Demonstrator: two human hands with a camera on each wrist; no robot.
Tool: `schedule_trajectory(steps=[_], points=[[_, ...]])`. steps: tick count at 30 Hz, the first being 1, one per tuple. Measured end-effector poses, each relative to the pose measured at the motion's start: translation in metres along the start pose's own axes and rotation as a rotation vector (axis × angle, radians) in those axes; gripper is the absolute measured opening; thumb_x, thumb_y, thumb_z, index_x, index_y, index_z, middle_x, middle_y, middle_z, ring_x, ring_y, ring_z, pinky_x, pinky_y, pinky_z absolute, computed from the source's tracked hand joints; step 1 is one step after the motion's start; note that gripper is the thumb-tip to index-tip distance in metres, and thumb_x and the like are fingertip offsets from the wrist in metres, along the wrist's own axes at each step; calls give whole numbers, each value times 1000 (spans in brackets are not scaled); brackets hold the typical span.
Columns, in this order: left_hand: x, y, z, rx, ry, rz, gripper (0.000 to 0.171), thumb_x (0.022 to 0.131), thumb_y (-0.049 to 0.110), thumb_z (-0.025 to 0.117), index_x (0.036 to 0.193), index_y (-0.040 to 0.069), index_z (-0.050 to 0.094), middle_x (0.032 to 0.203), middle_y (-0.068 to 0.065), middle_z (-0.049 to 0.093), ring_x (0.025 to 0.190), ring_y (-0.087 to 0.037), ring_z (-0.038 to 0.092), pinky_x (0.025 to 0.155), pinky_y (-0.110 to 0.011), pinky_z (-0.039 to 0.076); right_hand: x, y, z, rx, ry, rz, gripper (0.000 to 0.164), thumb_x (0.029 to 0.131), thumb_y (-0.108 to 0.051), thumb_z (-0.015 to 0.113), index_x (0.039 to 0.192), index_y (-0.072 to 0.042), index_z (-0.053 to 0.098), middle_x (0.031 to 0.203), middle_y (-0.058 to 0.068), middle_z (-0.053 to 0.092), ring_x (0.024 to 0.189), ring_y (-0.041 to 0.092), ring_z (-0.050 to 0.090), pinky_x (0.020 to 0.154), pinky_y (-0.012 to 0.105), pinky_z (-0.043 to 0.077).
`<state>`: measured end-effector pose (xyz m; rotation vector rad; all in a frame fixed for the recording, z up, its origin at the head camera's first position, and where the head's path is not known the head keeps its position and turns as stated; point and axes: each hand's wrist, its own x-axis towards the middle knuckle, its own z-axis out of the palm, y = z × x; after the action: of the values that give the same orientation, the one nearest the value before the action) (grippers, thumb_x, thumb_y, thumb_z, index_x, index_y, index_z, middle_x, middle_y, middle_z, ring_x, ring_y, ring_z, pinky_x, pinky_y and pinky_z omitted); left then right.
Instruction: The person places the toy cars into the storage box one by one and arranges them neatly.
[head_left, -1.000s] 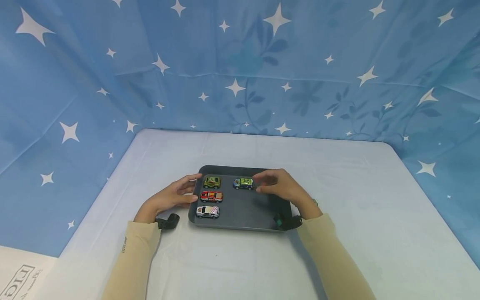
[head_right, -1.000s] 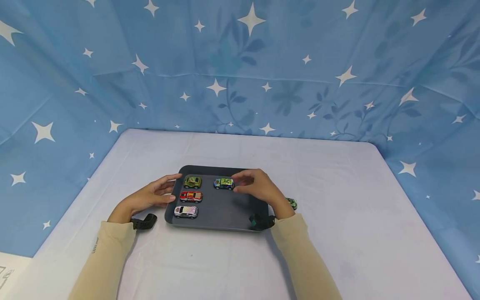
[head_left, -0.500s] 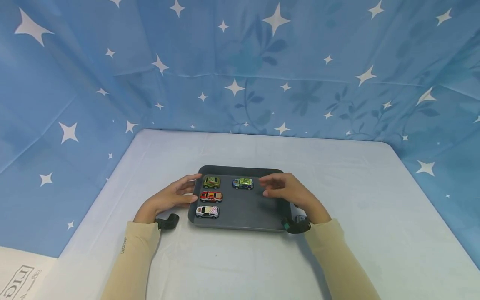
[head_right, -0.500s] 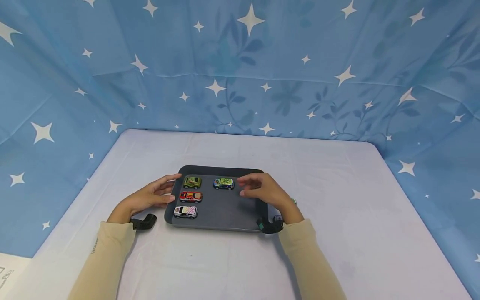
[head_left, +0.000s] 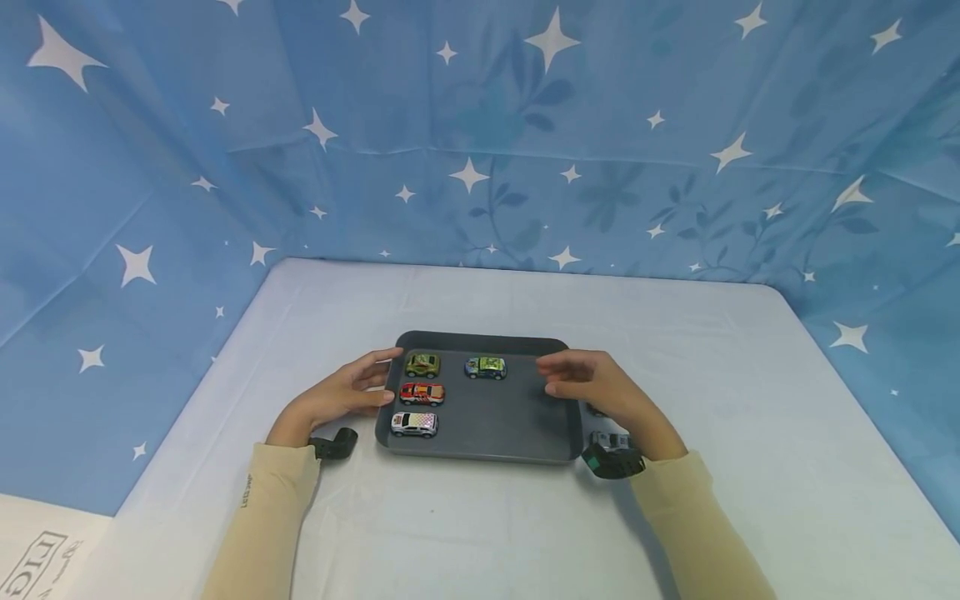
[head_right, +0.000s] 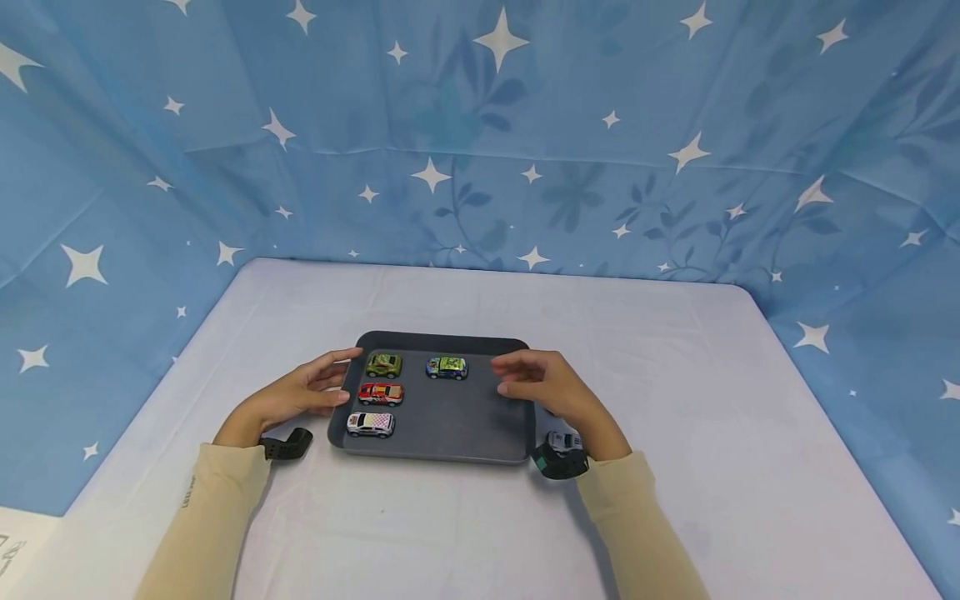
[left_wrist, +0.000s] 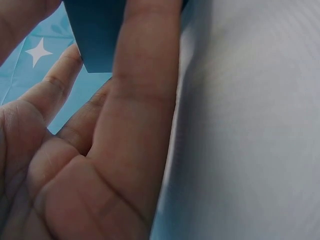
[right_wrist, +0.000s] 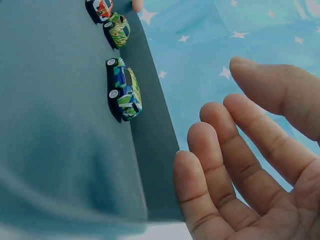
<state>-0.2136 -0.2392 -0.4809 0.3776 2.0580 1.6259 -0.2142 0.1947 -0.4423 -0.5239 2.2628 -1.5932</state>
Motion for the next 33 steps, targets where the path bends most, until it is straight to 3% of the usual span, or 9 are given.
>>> schedule_trajectory(steps=[10, 23, 29, 33], points=[[1, 0, 1, -8, 14, -19, 86, 103, 9, 75, 172, 7, 24, 166, -33, 38, 152, -51, 40, 106, -47, 56, -20, 2, -5, -55, 78, -58, 42, 101, -4, 74, 138, 14, 64, 136, 32, 68, 124, 48, 66, 96, 24, 57], [0, 1, 0, 6, 23, -26, 86, 103, 8, 75, 172, 7, 24, 166, -33, 37, 152, -51, 40, 107, -48, 56, -40, 9, -15, -156, 163, -88, 39, 102, -1, 73, 139, 11, 66, 137, 28, 69, 129, 49, 65, 99, 19, 53], [1, 0, 1, 13, 23, -30, 86, 103, 9, 74, 172, 7, 24, 166, -34, 37, 152, -51, 40, 107, -50, 55, -43, 15, -24, -228, 174, -105, 38, 101, -1, 74, 137, 9, 68, 136, 25, 70, 128, 39, 67, 108, 30, 54], [0, 1, 2, 11, 25, -28, 85, 103, 9, 74, 172, 7, 25, 167, -33, 37, 153, -51, 39, 108, -50, 55, -46, 18, -30, -274, 161, -99, 39, 101, -3, 74, 137, 10, 67, 137, 25, 70, 131, 42, 65, 112, 50, 52]])
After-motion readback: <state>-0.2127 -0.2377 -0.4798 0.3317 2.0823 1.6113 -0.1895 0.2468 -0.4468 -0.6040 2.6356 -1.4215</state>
